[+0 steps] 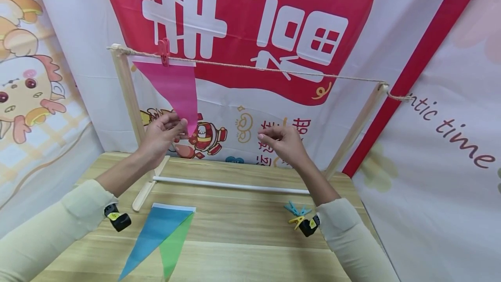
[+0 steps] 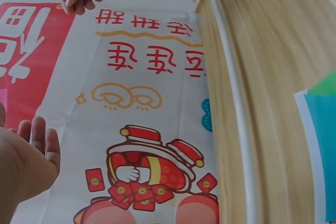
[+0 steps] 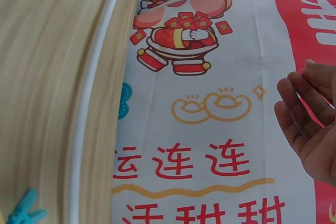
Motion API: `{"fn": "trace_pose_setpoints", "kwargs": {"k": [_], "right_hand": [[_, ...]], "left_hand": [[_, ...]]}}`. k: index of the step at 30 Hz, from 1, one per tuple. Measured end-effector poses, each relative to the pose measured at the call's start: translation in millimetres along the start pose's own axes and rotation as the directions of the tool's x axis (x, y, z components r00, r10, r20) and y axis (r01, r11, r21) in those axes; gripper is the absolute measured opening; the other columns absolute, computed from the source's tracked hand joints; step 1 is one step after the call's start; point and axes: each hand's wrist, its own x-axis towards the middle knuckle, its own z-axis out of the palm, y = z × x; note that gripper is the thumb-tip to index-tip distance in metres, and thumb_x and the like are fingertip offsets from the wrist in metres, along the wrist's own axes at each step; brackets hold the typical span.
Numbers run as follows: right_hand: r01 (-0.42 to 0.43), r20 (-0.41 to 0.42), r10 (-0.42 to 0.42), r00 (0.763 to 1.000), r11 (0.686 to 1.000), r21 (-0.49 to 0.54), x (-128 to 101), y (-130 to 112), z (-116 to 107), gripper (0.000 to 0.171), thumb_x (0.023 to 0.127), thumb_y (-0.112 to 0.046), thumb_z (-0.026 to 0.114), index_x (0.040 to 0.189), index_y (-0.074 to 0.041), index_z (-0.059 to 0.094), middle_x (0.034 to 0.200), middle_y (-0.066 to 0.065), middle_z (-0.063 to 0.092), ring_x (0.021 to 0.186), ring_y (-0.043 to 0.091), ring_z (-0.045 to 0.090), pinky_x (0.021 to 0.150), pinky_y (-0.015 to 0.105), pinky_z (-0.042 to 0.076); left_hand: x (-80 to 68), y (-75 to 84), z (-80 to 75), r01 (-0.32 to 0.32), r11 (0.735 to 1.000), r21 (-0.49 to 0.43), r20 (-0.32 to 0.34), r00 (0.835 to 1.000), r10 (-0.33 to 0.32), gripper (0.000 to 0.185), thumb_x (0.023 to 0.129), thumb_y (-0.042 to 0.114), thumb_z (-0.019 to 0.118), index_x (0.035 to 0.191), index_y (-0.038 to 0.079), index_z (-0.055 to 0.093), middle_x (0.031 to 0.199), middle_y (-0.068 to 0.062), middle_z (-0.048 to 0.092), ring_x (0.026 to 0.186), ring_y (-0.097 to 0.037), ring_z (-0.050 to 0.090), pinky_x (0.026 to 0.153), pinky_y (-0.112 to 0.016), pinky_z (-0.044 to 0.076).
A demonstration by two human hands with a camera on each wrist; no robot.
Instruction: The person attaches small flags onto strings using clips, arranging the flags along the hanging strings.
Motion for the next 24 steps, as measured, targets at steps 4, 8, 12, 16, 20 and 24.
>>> {"fn": "trace_pose_setpoints", "kwargs": {"k": [4, 8, 12, 16, 20, 24], "right_hand": [[-0.021, 0.002, 0.021, 1.0, 1.0, 0.005, -5, 4, 1, 0.024, 0.107, -0.029, 0.082, 0.121, -0.01, 0.087, 0.108, 0.013, 0.086, 0.092, 0.023, 0.078, 0.074, 0.022, 0.062], [-0.041, 0.016, 0.04, 0.999, 0.999, 0.017, -9, 10, 2, 0.023, 0.107, -0.026, 0.082, 0.119, -0.008, 0.087, 0.108, 0.014, 0.087, 0.09, 0.015, 0.078, 0.077, 0.021, 0.064], [-0.033, 0.028, 0.033, 0.999, 0.999, 0.007, -13, 18, 3, 0.022, 0.107, -0.024, 0.081, 0.118, -0.006, 0.088, 0.108, 0.015, 0.087, 0.089, 0.013, 0.079, 0.075, 0.022, 0.065], [-0.063, 0.037, 0.063, 0.997, 0.998, 0.0, -18, 25, 4, 0.023, 0.108, -0.025, 0.08, 0.117, -0.005, 0.088, 0.106, 0.015, 0.087, 0.089, 0.021, 0.079, 0.073, 0.024, 0.063], [-0.109, 0.05, 0.108, 0.993, 0.994, 0.015, -25, 31, 5, 0.024, 0.108, -0.026, 0.08, 0.117, -0.005, 0.087, 0.109, 0.017, 0.086, 0.093, 0.025, 0.081, 0.077, 0.024, 0.065], [-0.124, 0.071, 0.122, 0.99, 0.992, 0.038, -30, 40, 6, 0.023, 0.109, -0.026, 0.08, 0.115, -0.005, 0.087, 0.107, 0.018, 0.085, 0.091, 0.02, 0.08, 0.08, 0.025, 0.067]], "left_hand": [[-1.8, -5.1, -0.4, 0.026, 0.999, 0.021, 0.026, 0.999, -0.027, 0.045, 0.11, 0.039, 0.074, 0.142, 0.009, 0.064, 0.111, 0.004, 0.075, 0.099, -0.01, 0.078, 0.092, -0.023, 0.068], [-3.6, -9.7, -2.0, 0.036, 0.998, 0.044, 0.057, 0.998, -0.038, 0.054, 0.111, 0.038, 0.073, 0.15, 0.002, 0.06, 0.114, 0.004, 0.074, 0.102, -0.007, 0.079, 0.095, -0.022, 0.067], [-5.5, -15.6, -3.9, 0.037, 0.997, 0.062, 0.081, 0.996, -0.042, 0.05, 0.113, 0.034, 0.071, 0.151, 0.003, 0.06, 0.113, 0.004, 0.075, 0.104, -0.006, 0.079, 0.097, -0.022, 0.067], [-7.8, -22.4, -6.1, 0.038, 0.997, 0.073, 0.103, 0.994, -0.045, 0.042, 0.114, 0.028, 0.07, 0.147, 0.004, 0.062, 0.112, 0.005, 0.077, 0.104, -0.007, 0.079, 0.092, -0.023, 0.068], [-10.9, -30.6, -8.8, 0.055, 0.994, 0.092, 0.102, 0.993, -0.065, 0.041, 0.114, 0.029, 0.07, 0.147, 0.005, 0.064, 0.116, 0.004, 0.079, 0.102, -0.006, 0.08, 0.09, -0.023, 0.068], [-14.4, -39.7, -11.1, 0.086, 0.99, 0.114, 0.095, 0.991, -0.097, 0.043, 0.114, 0.031, 0.07, 0.148, 0.006, 0.065, 0.124, -0.001, 0.079, 0.103, -0.008, 0.08, 0.094, -0.025, 0.068]]}}
